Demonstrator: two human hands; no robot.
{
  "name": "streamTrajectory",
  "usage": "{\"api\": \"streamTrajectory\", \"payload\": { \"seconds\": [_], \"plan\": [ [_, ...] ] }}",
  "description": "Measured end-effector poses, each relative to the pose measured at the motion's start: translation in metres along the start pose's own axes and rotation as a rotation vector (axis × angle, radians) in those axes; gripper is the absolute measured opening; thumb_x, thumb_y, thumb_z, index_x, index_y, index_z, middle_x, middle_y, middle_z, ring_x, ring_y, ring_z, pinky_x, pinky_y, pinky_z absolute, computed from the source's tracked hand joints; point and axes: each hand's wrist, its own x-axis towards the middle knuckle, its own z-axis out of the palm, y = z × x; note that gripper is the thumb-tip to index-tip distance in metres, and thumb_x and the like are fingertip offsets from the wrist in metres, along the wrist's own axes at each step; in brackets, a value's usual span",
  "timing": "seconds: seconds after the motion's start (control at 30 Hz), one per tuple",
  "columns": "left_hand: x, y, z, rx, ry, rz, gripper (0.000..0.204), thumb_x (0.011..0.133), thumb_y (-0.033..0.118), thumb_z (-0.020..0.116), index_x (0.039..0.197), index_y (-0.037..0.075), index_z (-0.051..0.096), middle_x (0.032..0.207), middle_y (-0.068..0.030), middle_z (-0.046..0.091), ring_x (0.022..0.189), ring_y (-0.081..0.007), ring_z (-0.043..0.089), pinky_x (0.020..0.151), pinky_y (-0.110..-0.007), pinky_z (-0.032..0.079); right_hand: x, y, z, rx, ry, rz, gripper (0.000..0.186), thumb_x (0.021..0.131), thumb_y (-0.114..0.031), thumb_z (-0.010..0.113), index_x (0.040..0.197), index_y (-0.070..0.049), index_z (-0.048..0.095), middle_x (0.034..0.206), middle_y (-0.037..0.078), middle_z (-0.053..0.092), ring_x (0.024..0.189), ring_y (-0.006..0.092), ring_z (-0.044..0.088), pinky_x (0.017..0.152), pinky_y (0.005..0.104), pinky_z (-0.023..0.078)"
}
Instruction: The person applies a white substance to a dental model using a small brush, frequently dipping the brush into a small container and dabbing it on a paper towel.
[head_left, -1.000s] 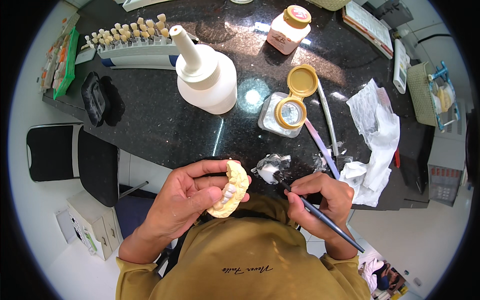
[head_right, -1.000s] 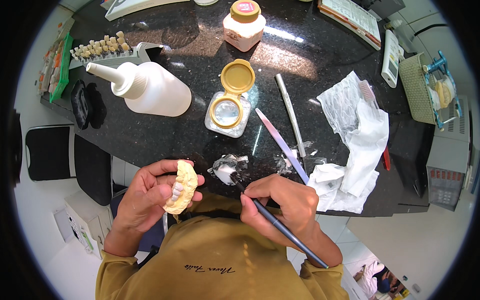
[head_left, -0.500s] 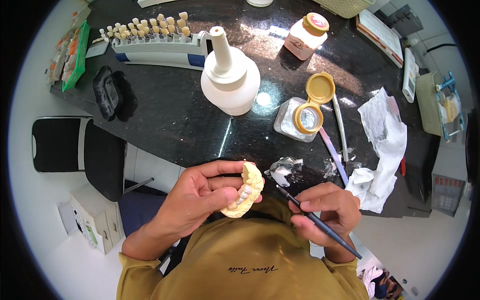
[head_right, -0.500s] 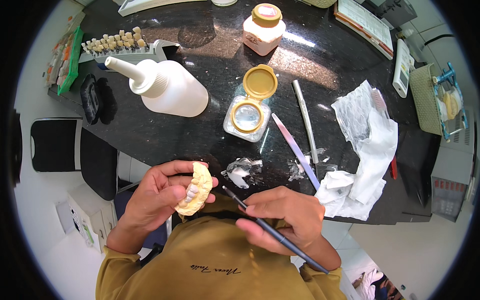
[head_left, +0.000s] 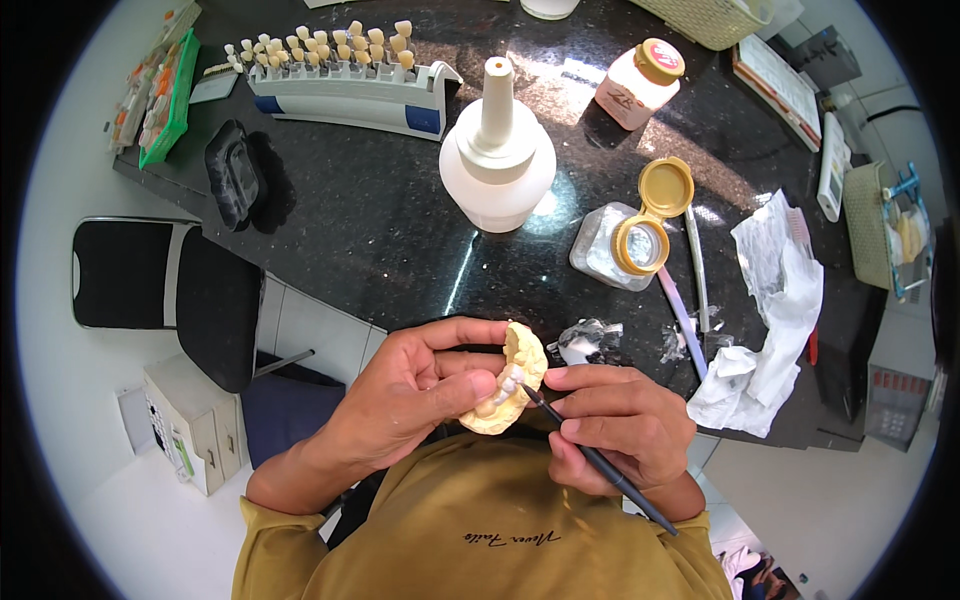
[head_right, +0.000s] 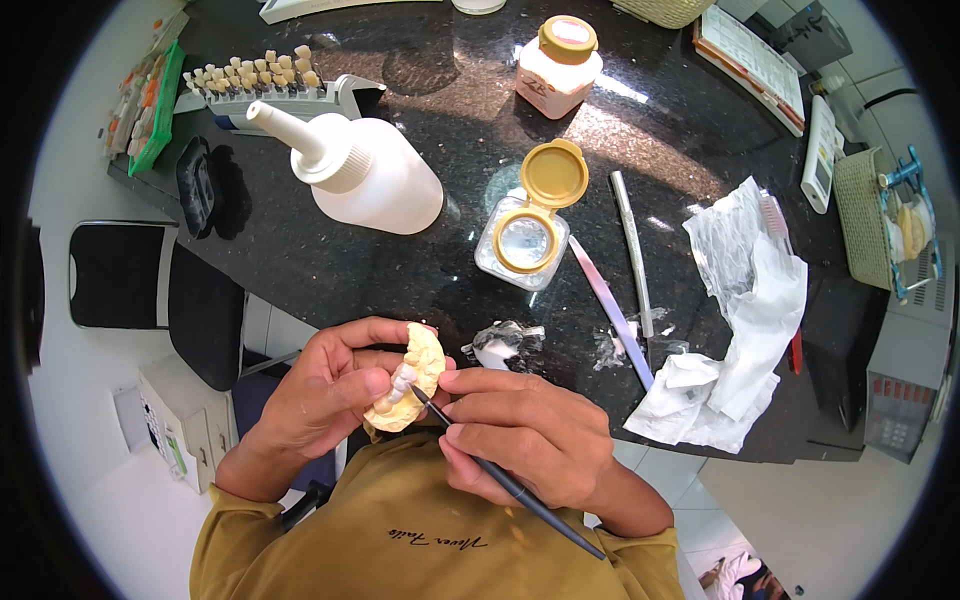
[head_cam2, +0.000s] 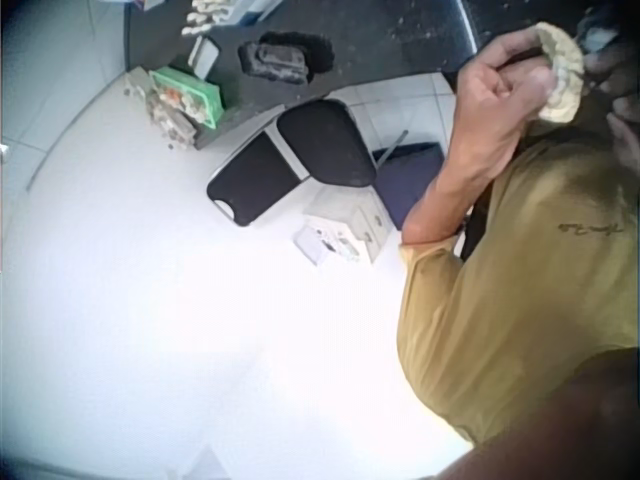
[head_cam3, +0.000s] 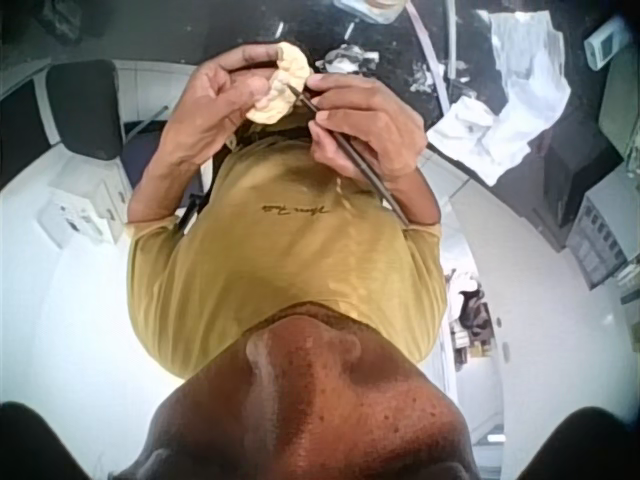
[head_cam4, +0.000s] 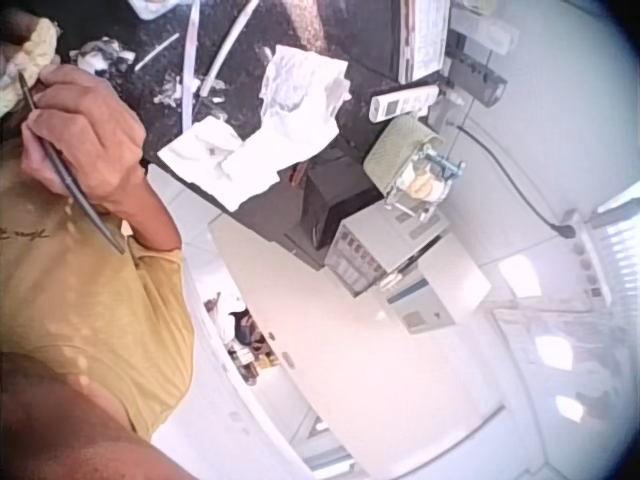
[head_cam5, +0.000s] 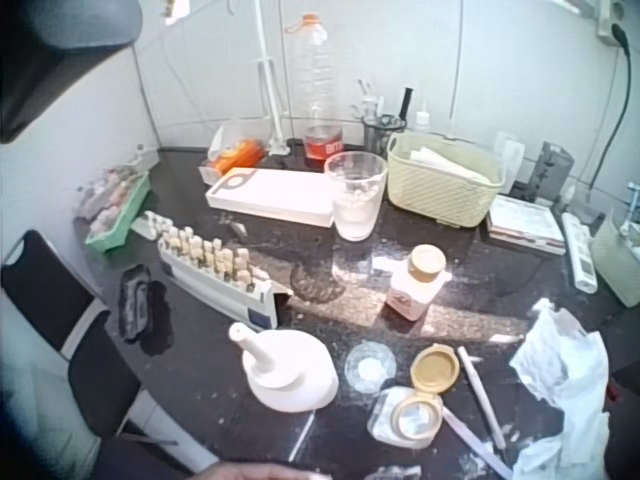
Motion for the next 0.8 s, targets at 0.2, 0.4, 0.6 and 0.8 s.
{"api": "streamTrajectory", "payload": {
  "seconds": [0.2,0.4,0.6,0.8],
  "plan": [
    [-0.0005,-0.0011,-0.0008,-0.014,0.004,0.008,0.047,0.087,0.011,0.062,0.126,-0.007,0.042,0.115,-0.0249,0.059,0.105,-0.0288,0.061,0.093,-0.039,0.049,0.0008,-0.0007,0.0019,-0.024,0.003,0.002,0.023,0.065,0.002,0.077,0.082,0.0,0.061,0.078,0.012,0.064,0.079,0.0301,0.069,0.067,0.034,0.059],
    [0.0001,-0.0021,-0.0015,-0.026,-0.006,0.009,0.045,0.087,0.011,0.061,0.125,-0.005,0.042,0.114,-0.024,0.059,0.105,-0.028,0.061,0.094,-0.039,0.049,0.0011,-0.0015,0.0015,-0.06,-0.011,-0.005,0.023,0.065,0.002,0.077,0.083,0.0,0.062,0.078,0.012,0.064,0.079,0.0303,0.069,0.066,0.0339,0.059],
    [-0.0001,-0.0012,-0.0006,-0.047,-0.005,0.003,0.044,0.088,0.01,0.06,0.125,-0.005,0.043,0.114,-0.0235,0.059,0.106,-0.0278,0.061,0.094,-0.039,0.049,-0.0011,-0.0004,0.0004,-0.028,-0.002,-0.007,0.025,0.065,0.001,0.078,0.083,0.0,0.062,0.079,0.012,0.065,0.08,0.0308,0.069,0.066,0.0343,0.059],
    [-0.0005,0.0003,0.0009,-0.051,-0.002,-0.003,0.045,0.087,0.011,0.061,0.125,-0.005,0.043,0.116,-0.0224,0.059,0.106,-0.0268,0.061,0.094,-0.038,0.049,0.0004,-0.001,0.0012,-0.062,-0.012,-0.01,0.025,0.064,0.001,0.078,0.083,0.0,0.062,0.078,0.012,0.065,0.08,0.0304,0.069,0.066,0.0338,0.059]
  ]
}}
